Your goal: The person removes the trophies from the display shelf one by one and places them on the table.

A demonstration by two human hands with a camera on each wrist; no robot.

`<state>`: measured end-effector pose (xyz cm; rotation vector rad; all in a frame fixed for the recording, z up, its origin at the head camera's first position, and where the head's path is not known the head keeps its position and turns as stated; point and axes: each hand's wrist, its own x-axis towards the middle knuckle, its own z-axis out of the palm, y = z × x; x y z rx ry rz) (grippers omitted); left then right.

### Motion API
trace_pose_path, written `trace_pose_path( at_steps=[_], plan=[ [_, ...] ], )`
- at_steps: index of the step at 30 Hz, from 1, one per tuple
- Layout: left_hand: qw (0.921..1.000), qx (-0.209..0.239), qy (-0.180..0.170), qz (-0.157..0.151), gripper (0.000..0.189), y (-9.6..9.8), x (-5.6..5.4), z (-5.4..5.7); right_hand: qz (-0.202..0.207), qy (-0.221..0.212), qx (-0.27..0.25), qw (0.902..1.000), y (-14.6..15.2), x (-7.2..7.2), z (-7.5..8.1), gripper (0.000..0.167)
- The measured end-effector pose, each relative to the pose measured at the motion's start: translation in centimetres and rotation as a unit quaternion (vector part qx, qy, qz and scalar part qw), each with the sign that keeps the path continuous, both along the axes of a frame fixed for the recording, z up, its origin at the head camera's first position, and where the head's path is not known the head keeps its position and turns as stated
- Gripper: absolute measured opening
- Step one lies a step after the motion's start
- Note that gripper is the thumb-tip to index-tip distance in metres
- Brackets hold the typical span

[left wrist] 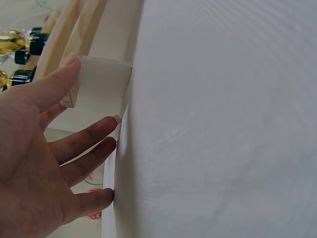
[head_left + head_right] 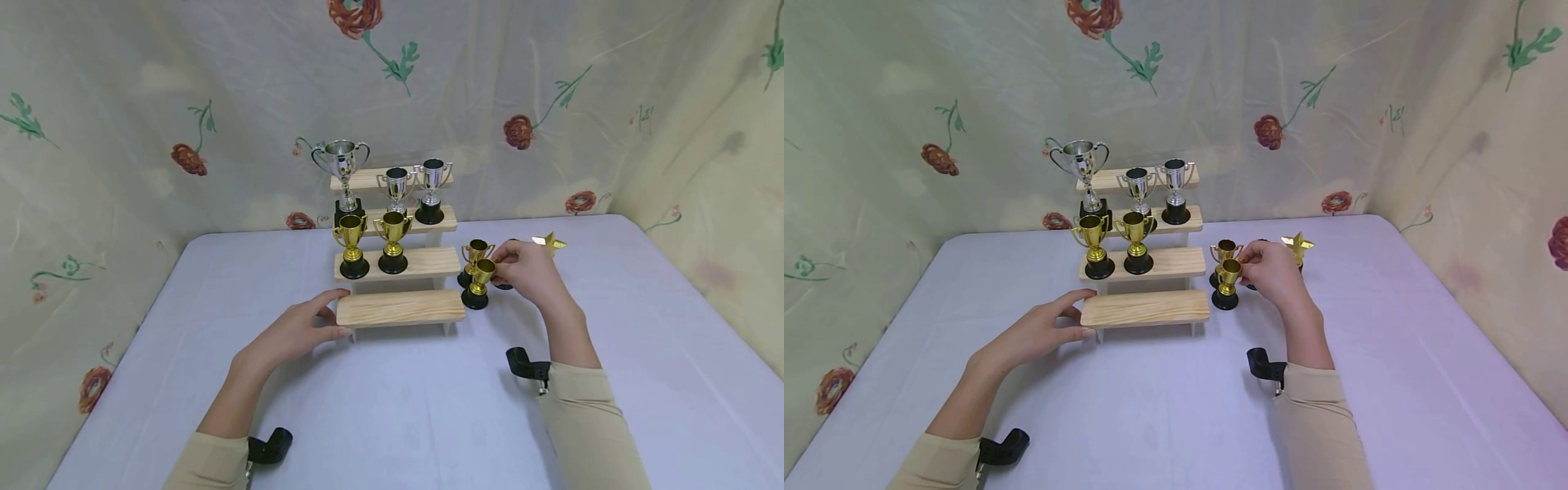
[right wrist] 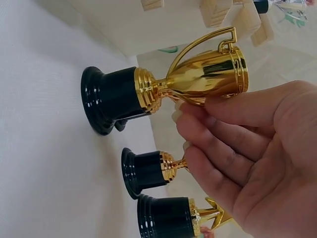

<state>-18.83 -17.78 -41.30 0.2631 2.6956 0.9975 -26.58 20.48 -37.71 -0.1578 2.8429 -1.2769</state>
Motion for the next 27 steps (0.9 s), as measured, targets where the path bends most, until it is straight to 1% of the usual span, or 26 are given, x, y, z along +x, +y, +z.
trace_pose_path(
  at_steps=[8,19,22,27],
  plan=[
    [1.0,0.002,-0.001,0.001,0.069,0.0,0.1,0.0,-0.008,-0.009,0.025,0.9996,0.1,0.0,0.2,0.018],
    [1.0,0.0,0.0,-0.002,0.068,0.0,0.1,0.1,0.002,-0.028,0.044,0.9986,0.3,0.3,0.6,0.02],
    [1.0,0.001,-0.003,-0.001,0.068,0.0,0.1,0.1,0.014,-0.032,0.062,0.9975,0.4,0.4,0.9,0.022],
    [1.0,0.003,-0.002,0.001,0.068,0.0,0.2,0.2,0.033,-0.019,0.105,0.9938,0.7,0.8,1.6,0.03]
  ],
)
